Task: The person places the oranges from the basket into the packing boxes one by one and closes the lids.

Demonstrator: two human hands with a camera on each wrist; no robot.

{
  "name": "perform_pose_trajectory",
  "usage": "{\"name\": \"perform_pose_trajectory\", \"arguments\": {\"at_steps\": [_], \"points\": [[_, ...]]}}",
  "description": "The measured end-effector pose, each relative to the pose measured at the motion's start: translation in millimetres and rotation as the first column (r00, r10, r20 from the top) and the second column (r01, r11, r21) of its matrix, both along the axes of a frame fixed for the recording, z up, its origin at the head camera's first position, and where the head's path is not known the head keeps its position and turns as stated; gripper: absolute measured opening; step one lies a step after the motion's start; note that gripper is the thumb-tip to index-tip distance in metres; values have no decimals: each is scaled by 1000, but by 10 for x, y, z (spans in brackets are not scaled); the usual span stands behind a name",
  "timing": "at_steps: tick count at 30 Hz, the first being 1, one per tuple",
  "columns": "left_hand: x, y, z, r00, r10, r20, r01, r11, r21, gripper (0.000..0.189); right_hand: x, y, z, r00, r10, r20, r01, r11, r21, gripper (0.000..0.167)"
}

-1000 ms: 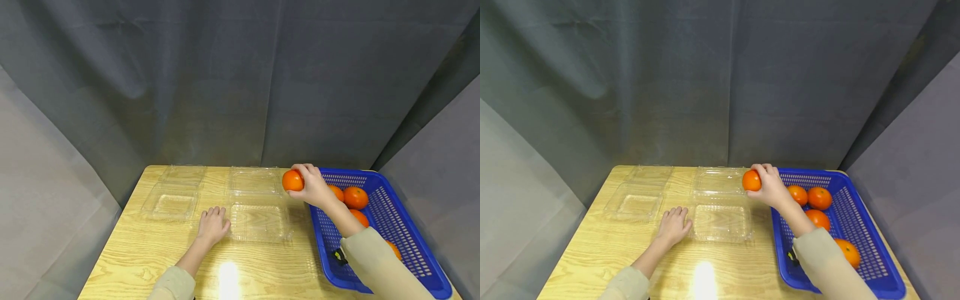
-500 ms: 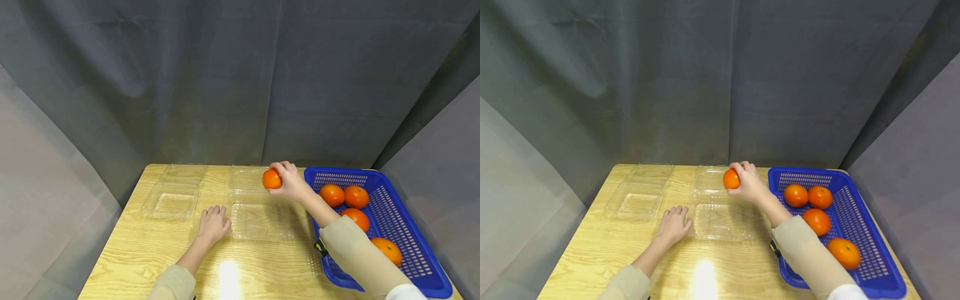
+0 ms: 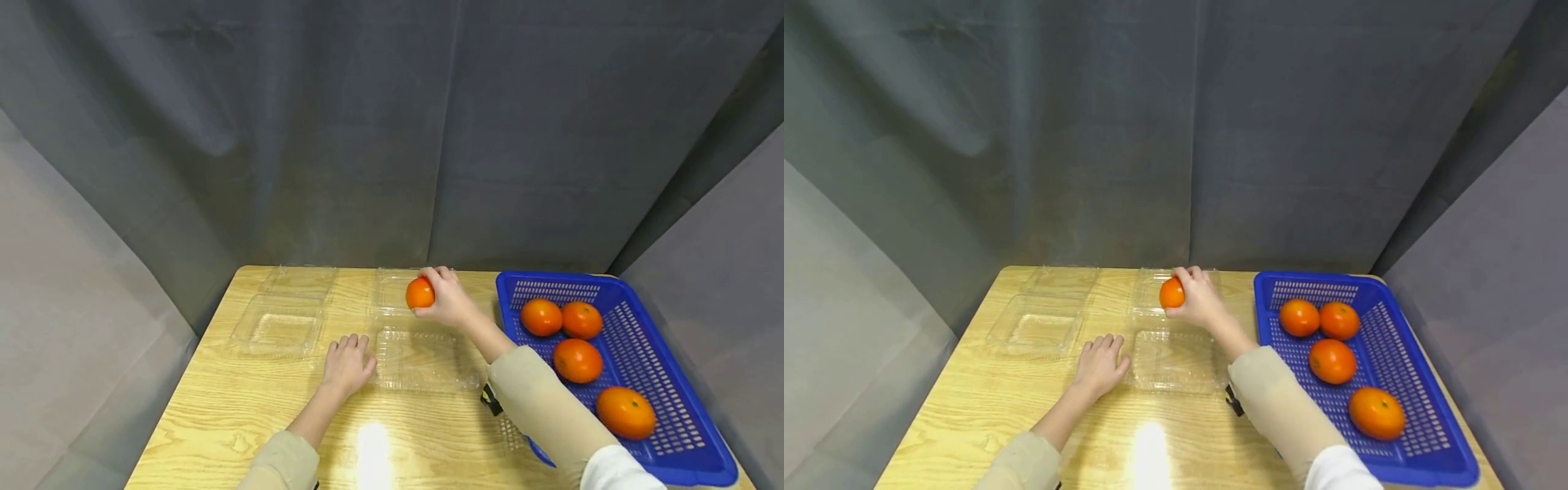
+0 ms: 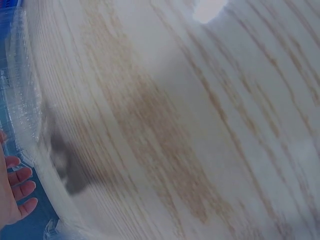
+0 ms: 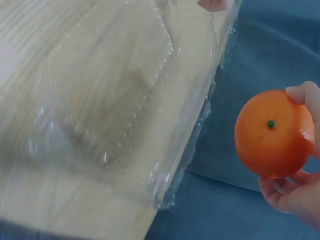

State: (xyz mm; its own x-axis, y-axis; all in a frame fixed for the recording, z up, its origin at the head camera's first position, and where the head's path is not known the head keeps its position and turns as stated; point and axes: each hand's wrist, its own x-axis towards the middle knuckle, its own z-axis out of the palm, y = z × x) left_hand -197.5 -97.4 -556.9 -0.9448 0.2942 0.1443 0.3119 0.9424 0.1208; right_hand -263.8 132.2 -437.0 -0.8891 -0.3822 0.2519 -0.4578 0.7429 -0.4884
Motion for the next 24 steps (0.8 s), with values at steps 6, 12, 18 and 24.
{"name": "perform_pose_trajectory", "arguments": {"at_steps": [6,12,18,24], "points": [[-3,0,-3,1000,1,-8,-1,1000,13,42,-17,-166,-152,998,-30,47,31,999,-32,65],[-6,0,-12,1000,11,-8,-11,1000,17,41,-12,-306,-329,995,-44,90,48,998,-47,65],[-6,-6,-22,1000,11,-8,-11,1000,24,40,45,-393,-476,988,-62,142,70,996,-50,69],[-18,-6,-29,1000,10,-15,-10,1000,17,41,98,-465,-625,988,-47,145,51,998,-28,68]]}}
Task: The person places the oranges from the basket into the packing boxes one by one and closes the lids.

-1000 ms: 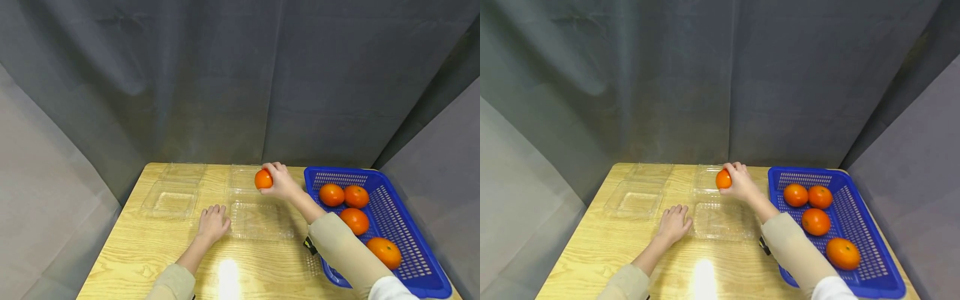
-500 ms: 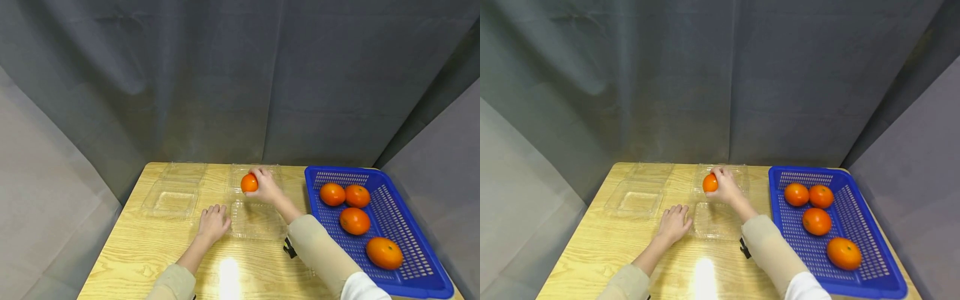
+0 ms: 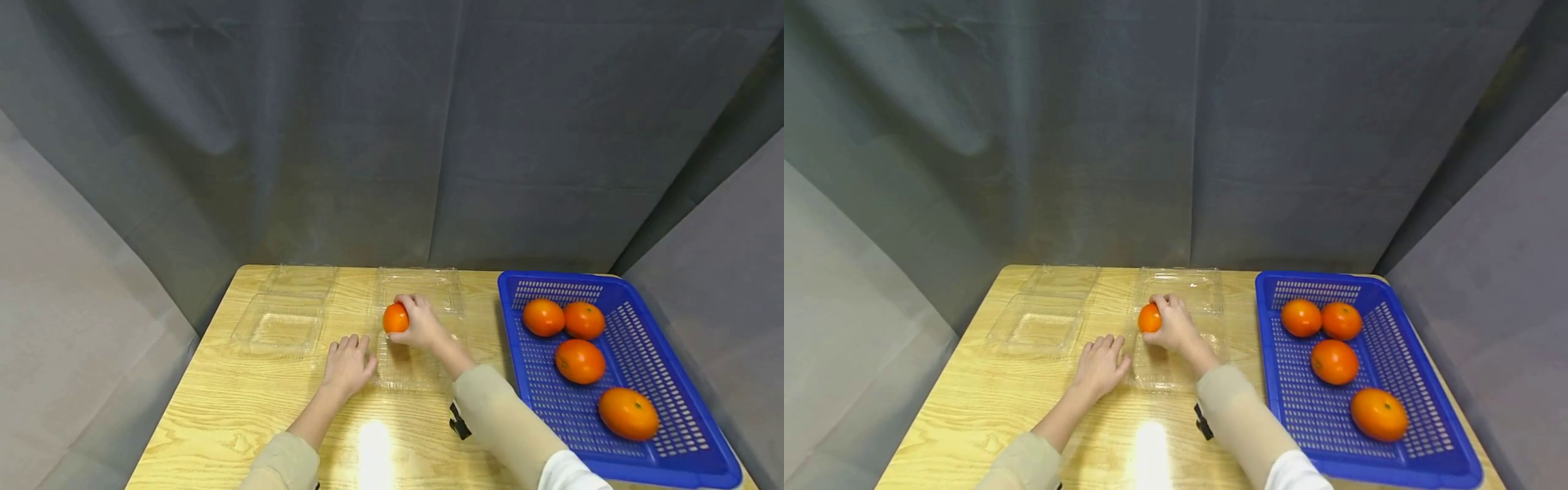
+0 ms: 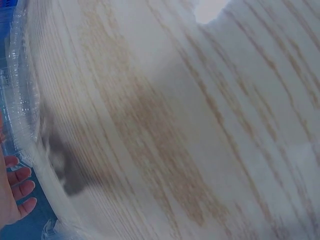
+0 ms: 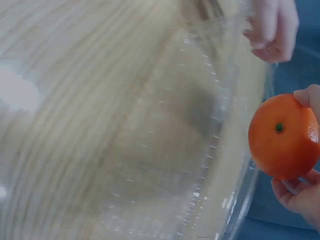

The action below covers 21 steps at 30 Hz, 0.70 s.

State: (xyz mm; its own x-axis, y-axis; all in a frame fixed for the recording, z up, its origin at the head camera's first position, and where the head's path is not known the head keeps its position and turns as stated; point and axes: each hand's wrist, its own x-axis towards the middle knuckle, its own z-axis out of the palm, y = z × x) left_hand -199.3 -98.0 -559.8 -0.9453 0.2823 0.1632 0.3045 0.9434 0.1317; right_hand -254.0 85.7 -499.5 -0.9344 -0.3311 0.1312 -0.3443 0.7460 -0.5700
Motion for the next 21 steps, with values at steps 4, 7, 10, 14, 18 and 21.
{"name": "perform_pose_trajectory", "arguments": {"at_steps": [4,7,10,14,18,21], "points": [[0,2,-3,1000,1,6,-1,1000,-4,41,26,-25,-97,1000,16,-11,-16,1000,24,67],[0,4,0,1000,2,6,-2,1000,-2,40,36,-26,-152,1000,18,-13,-18,999,30,67],[2,6,5,1000,3,1,-3,1000,0,40,50,-24,-203,1000,13,-15,-13,1000,25,67],[9,8,10,1000,3,1,-3,1000,-2,40,70,-22,-265,1000,8,-5,-8,1000,26,67],[9,3,5,1000,4,5,-4,1000,-3,40,83,-23,-320,1000,17,4,-17,1000,26,68],[7,3,-3,1000,3,2,-3,1000,2,39,90,-26,-351,1000,27,-2,-27,999,24,67]]}}
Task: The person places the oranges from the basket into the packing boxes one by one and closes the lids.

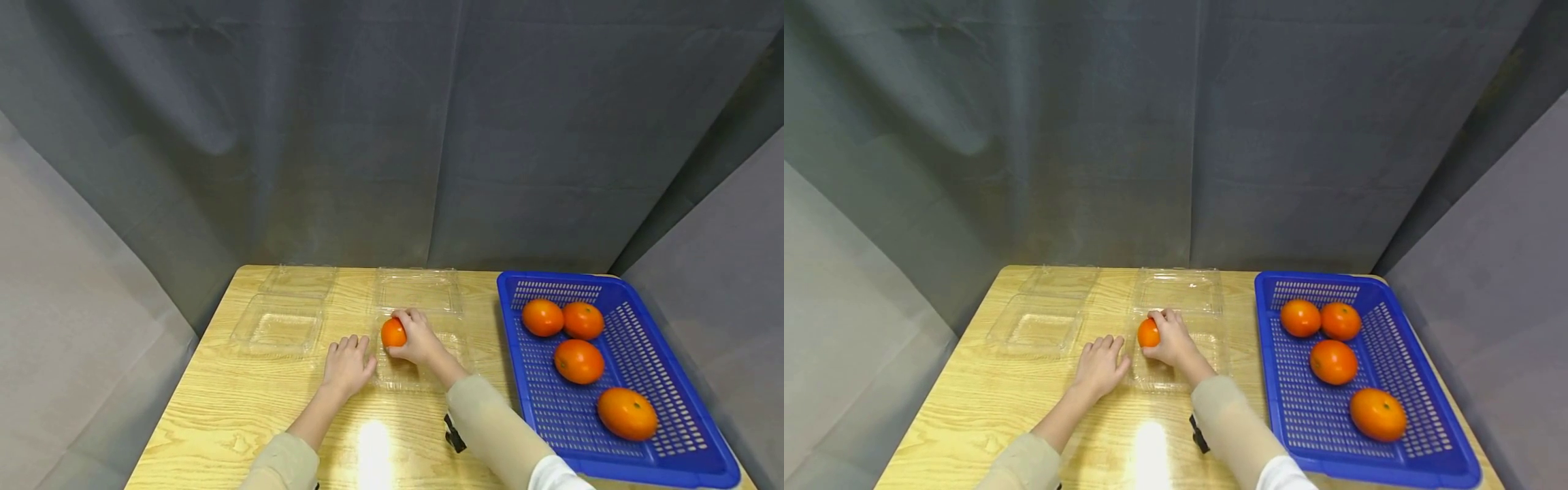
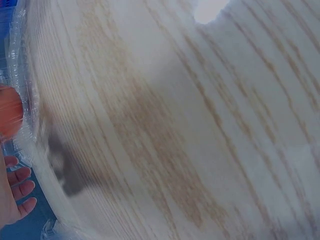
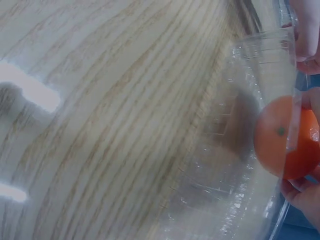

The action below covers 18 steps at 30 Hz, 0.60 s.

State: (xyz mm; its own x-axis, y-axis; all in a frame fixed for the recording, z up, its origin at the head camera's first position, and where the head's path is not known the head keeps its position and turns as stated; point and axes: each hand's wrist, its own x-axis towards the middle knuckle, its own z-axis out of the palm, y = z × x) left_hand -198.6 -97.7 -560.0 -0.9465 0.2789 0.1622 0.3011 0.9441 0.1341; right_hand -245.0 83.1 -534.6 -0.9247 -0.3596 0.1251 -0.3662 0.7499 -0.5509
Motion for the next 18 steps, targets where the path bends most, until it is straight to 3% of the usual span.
{"name": "perform_pose_trajectory", "arguments": {"at_steps": [18], "points": [[-9,6,-20,1000,3,4,-3,1000,4,39,41,-35,-38,1000,-8,14,8,999,32,70]]}}
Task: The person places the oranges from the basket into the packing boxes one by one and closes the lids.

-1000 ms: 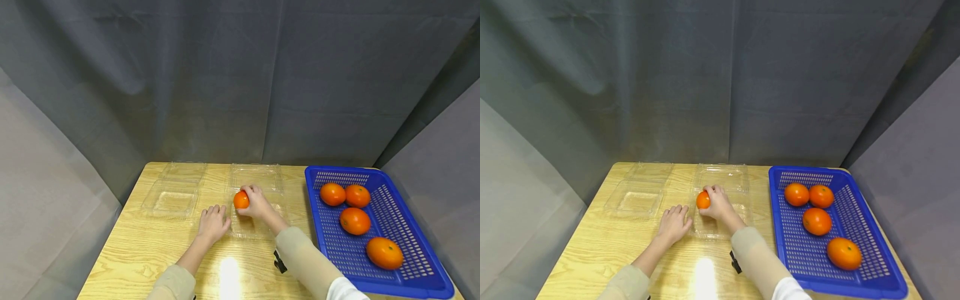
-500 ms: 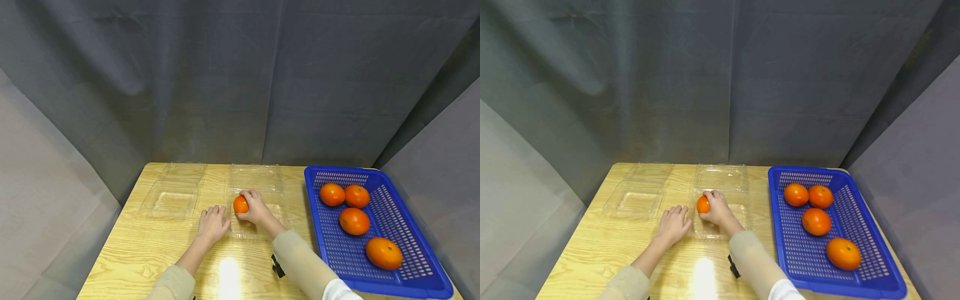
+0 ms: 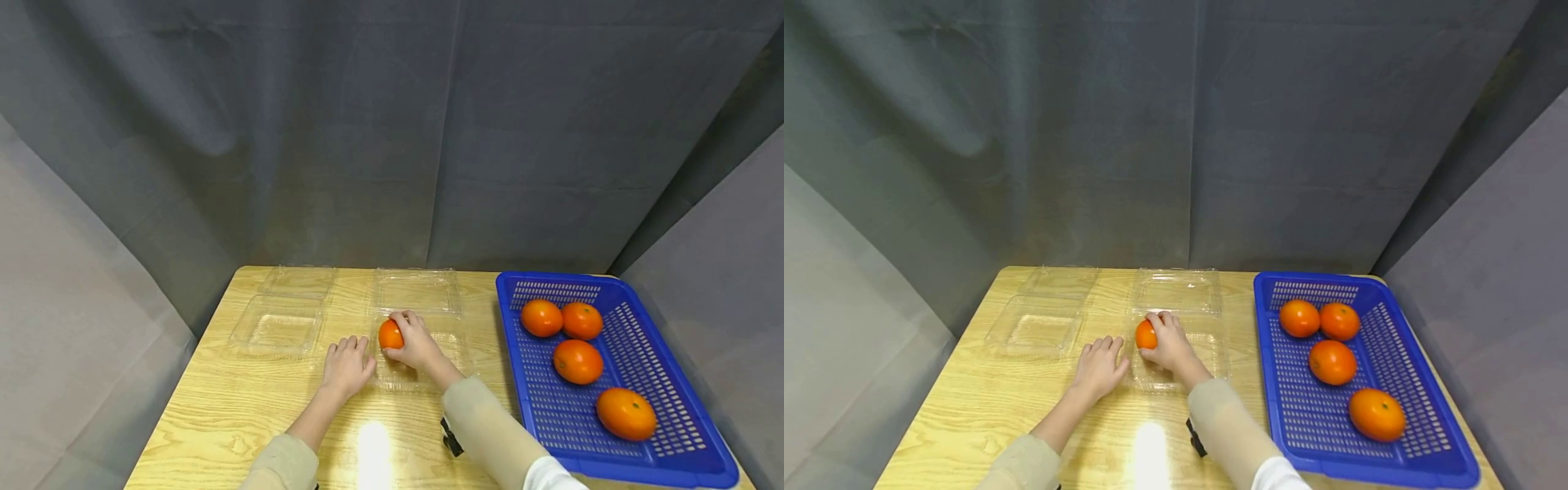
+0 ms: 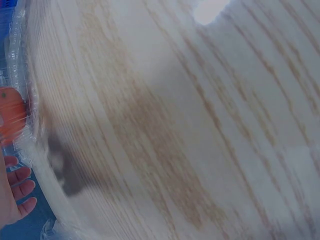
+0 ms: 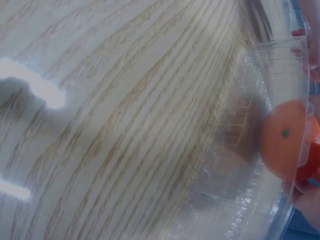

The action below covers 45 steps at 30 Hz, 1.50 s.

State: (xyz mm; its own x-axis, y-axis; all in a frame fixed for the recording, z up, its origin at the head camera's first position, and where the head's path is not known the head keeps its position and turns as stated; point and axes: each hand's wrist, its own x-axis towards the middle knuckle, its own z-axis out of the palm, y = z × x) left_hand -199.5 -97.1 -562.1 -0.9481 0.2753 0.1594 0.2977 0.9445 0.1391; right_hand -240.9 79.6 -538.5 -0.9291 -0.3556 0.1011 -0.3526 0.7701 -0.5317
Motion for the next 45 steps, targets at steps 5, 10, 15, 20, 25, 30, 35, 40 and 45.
{"name": "perform_pose_trajectory", "arguments": {"at_steps": [5,10,15,20,25,30,35,40,45], "points": [[-1,1,-2,1000,2,6,-2,1000,0,40,6,-5,-23,1000,6,-27,-5,1000,4,70],[8,4,4,1000,2,7,-2,1000,-2,42,30,-1,-31,998,19,-62,-18,1000,17,69],[18,8,5,1000,2,3,-2,1000,-1,41,52,9,-25,994,36,-98,-32,998,44,69],[16,7,3,1000,1,-8,-1,1000,0,41,53,21,-30,990,49,-131,-40,997,70,69],[10,3,-1,1000,-1,-3,1,1000,-1,42,42,31,-40,991,54,-121,-42,994,103,73],[10,7,5,1000,-1,1,1,1000,-2,42,31,44,-18,992,67,-105,-51,989,142,75],[14,7,22,1000,0,3,0,1000,-2,43,38,59,22,992,76,-97,-60,986,158,75],[13,4,21,1000,-1,2,1,1000,-8,43,46,66,76,994,68,-90,-52,985,166,76],[18,0,17,1000,-6,-3,6,1000,-8,42,10,92,138,992,65,-106,-48,987,153,74]]}}
